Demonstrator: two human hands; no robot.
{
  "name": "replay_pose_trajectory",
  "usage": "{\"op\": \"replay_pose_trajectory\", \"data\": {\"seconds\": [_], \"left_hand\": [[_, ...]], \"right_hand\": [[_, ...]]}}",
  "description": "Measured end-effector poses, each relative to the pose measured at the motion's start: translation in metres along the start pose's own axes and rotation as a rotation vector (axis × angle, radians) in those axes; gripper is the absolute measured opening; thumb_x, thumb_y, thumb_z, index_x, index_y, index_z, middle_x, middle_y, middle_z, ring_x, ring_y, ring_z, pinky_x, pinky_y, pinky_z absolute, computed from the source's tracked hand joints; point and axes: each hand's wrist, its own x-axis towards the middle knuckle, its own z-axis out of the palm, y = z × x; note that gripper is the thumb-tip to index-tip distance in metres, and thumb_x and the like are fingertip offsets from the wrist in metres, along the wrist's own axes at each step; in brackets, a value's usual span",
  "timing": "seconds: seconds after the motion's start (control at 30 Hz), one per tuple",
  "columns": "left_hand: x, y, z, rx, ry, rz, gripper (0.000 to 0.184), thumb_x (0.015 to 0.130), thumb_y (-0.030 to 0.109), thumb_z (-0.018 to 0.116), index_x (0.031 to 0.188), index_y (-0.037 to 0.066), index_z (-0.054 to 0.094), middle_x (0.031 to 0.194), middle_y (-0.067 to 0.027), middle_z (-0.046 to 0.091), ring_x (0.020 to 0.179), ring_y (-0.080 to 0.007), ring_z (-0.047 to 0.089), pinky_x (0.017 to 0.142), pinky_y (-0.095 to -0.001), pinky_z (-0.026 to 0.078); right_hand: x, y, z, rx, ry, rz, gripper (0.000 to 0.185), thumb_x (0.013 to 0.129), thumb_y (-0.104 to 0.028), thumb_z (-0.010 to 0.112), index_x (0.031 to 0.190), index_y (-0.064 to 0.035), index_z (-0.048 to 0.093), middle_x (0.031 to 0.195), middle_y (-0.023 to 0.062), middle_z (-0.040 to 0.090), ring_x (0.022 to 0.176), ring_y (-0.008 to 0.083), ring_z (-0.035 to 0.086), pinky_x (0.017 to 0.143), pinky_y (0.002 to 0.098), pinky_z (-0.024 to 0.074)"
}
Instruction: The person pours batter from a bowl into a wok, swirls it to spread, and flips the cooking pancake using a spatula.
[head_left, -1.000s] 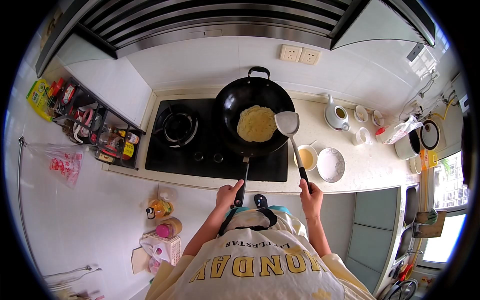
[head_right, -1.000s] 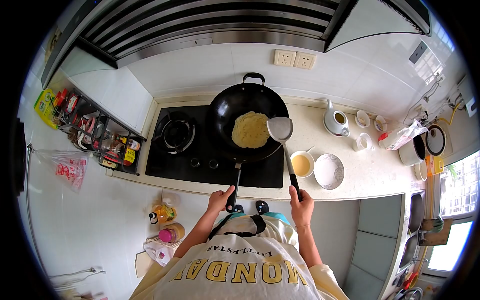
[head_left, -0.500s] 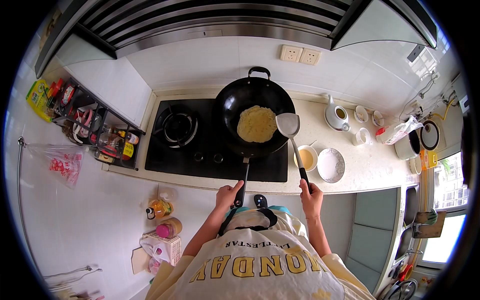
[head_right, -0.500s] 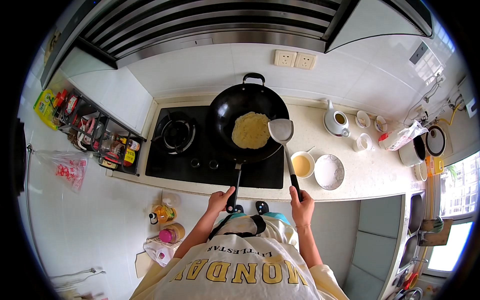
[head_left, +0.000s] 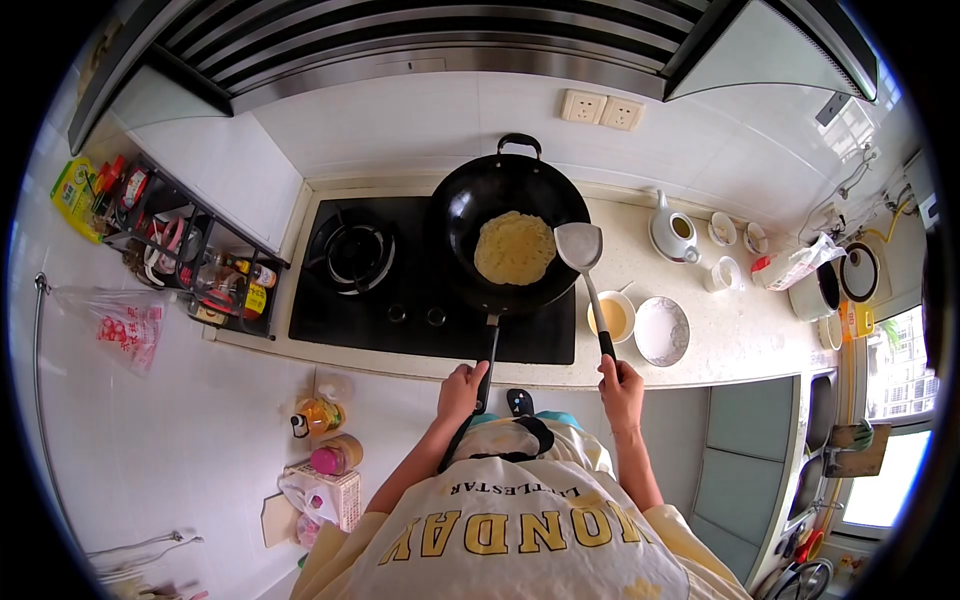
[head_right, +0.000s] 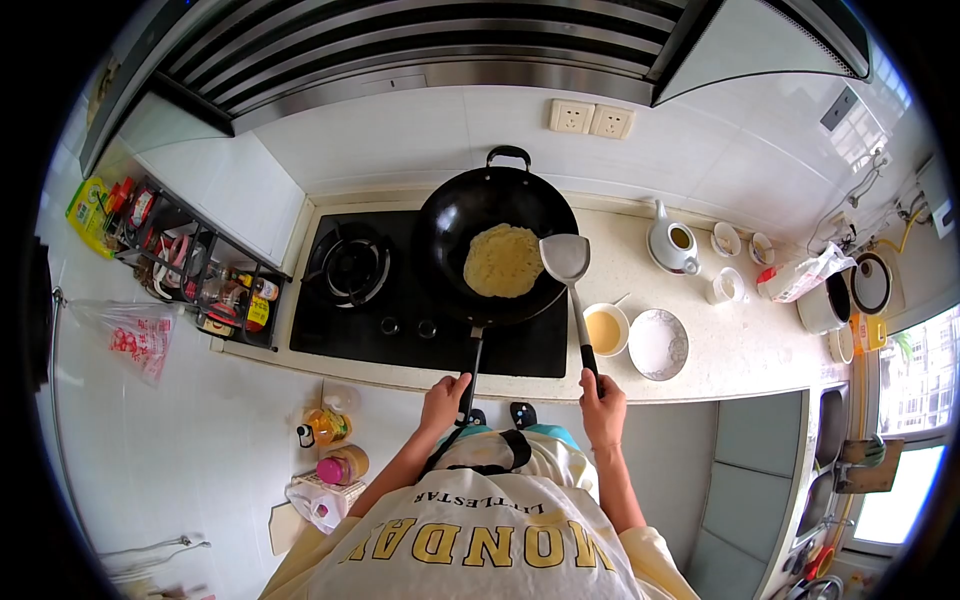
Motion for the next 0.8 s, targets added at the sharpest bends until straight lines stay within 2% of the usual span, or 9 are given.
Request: {"op": "replay_pose_trajectory", "data": {"seconds": [0.07, 0.17, 0.27, 0.4, 0.57, 0.6, 0.67, 0.73, 0.8], "left_hand": [[0.0, -0.003, 0.01, -0.109, 0.099, 0.114, 0.053, 0.092, 0.052, 0.053, 0.098, 0.0, 0.058, 0.079, -0.0179, 0.067, 0.074, -0.035, 0.065, 0.067, -0.0415, 0.049], [0.0, -0.001, 0.01, -0.135, 0.016, 0.053, 0.049, 0.093, 0.048, 0.053, 0.107, 0.001, 0.053, 0.083, -0.0185, 0.066, 0.077, -0.0351, 0.065, 0.068, -0.0421, 0.049], [0.01, -0.02, 0.019, -0.219, -0.025, 0.05, 0.049, 0.094, 0.049, 0.052, 0.103, 0.0, 0.056, 0.081, -0.0176, 0.066, 0.076, -0.0352, 0.065, 0.068, -0.0413, 0.049], [0.014, -0.025, 0.018, -0.214, -0.092, 0.058, 0.05, 0.094, 0.049, 0.05, 0.1, 0.0, 0.058, 0.08, -0.0173, 0.066, 0.076, -0.0346, 0.065, 0.069, -0.0398, 0.049], [0.008, -0.016, 0.013, -0.202, -0.088, 0.071, 0.05, 0.095, 0.048, 0.048, 0.101, 0.0, 0.058, 0.08, -0.0168, 0.066, 0.076, -0.0334, 0.065, 0.069, -0.039, 0.049], [0.007, -0.017, 0.014, -0.209, -0.071, 0.09, 0.047, 0.096, 0.046, 0.048, 0.101, 0.0, 0.058, 0.076, -0.0143, 0.066, 0.07, -0.028, 0.064, 0.064, -0.0359, 0.049], [0.006, -0.018, 0.018, -0.224, -0.036, 0.13, 0.042, 0.097, 0.041, 0.048, 0.099, 0.0, 0.056, 0.068, -0.0093, 0.065, 0.056, -0.0172, 0.063, 0.054, -0.0297, 0.049], [-0.002, -0.006, 0.013, -0.258, -0.052, 0.084, 0.041, 0.098, 0.04, 0.048, 0.1, 0.0, 0.056, 0.068, -0.0093, 0.065, 0.056, -0.0172, 0.063, 0.053, -0.0296, 0.049], [-0.006, 0.004, 0.008, -0.285, -0.081, 0.05, 0.04, 0.098, 0.04, 0.048, 0.101, 0.0, 0.056, 0.068, -0.0092, 0.065, 0.056, -0.0172, 0.062, 0.053, -0.0294, 0.049]], "right_hand": [[0.003, -0.005, -0.001, -0.037, -0.056, 0.018, 0.043, 0.094, -0.037, 0.058, 0.075, 0.0019, 0.06, 0.054, 0.0015, 0.051, 0.047, 0.0077, 0.045, 0.044, 0.0261, 0.034], [0.014, -0.013, -0.002, -0.115, -0.149, -0.001, 0.044, 0.094, -0.038, 0.057, 0.076, 0.0017, 0.06, 0.054, 0.0038, 0.052, 0.047, 0.0107, 0.047, 0.046, 0.0287, 0.0372], [0.029, -0.037, 0.005, -0.274, -0.218, -0.059, 0.047, 0.093, -0.041, 0.056, 0.076, 0.0027, 0.06, 0.055, 0.0066, 0.054, 0.049, 0.0146, 0.051, 0.049, 0.0315, 0.0404], [0.063, -0.057, 0.025, -0.468, -0.266, -0.148, 0.053, 0.091, -0.046, 0.056, 0.075, 0.0043, 0.064, 0.061, 0.0153, 0.062, 0.059, 0.0266, 0.062, 0.058, 0.0377, 0.047], [0.106, -0.043, 0.066, -0.599, -0.201, -0.258, 0.051, 0.09, -0.042, 0.055, 0.077, 0.0052, 0.067, 0.072, 0.025, 0.064, 0.073, 0.0411, 0.064, 0.067, 0.0452, 0.0494], [0.109, -0.044, 0.072, -0.631, -0.188, -0.268, 0.05, 0.09, -0.042, 0.056, 0.078, 0.0054, 0.067, 0.074, 0.0264, 0.064, 0.075, 0.0433, 0.063, 0.069, 0.0465, 0.0495], [0.113, -0.045, 0.074, -0.631, -0.186, -0.226, 0.05, 0.089, -0.043, 0.057, 0.078, 0.0045, 0.069, 0.075, 0.0248, 0.066, 0.075, 0.0409, 0.064, 0.07, 0.0445, 0.0497], [0.11, -0.05, 0.074, -0.671, -0.168, -0.214, 0.049, 0.089, -0.045, 0.057, 0.077, 0.0012, 0.071, 0.072, 0.019, 0.068, 0.069, 0.0341, 0.066, 0.07, 0.0396, 0.0495], [0.101, -0.064, 0.066, -0.627, -0.214, -0.134, 0.049, 0.088, -0.044, 0.058, 0.077, 0.0017, 0.071, 0.073, 0.0181, 0.068, 0.07, 0.0328, 0.066, 0.071, 0.0384, 0.0496]]}}
